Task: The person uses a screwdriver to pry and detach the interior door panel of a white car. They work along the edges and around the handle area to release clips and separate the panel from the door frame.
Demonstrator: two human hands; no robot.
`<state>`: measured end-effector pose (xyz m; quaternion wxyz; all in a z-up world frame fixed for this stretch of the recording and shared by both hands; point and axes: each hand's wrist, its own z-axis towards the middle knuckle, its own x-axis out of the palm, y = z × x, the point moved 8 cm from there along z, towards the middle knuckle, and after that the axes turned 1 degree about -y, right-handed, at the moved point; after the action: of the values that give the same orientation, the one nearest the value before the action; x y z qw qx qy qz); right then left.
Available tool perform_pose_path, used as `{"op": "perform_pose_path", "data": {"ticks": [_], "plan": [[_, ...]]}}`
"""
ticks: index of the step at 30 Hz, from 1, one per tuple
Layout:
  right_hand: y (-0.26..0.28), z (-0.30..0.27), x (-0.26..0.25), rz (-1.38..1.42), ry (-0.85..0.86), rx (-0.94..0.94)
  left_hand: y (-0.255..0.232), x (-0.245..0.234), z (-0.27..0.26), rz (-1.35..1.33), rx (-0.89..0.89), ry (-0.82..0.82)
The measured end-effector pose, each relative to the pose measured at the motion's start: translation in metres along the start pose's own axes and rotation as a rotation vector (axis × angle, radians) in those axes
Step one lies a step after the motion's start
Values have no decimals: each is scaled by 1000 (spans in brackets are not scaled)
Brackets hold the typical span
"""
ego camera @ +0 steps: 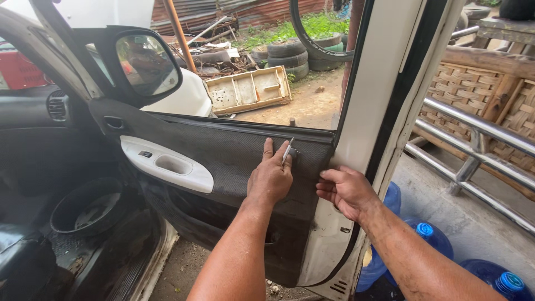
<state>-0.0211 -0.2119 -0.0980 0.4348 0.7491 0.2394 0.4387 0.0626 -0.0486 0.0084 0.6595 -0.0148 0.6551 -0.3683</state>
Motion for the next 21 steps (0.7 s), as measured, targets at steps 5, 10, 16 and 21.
{"op": "perform_pose_path", "data": {"ticks": [5,10,16,21], "plan": [[28,-30,11,-658,-116,-417,1,1,-6,17,-35,25],[39,-44,20,-722,-150,-637,0,1,-4,12,-28,25],[-3,-17,0,-42,-109,-96,5,4,-4,-1,-9,19],[-2,-15,6,-6,-84,-6,2,1,-3,6,-5,30]]}}
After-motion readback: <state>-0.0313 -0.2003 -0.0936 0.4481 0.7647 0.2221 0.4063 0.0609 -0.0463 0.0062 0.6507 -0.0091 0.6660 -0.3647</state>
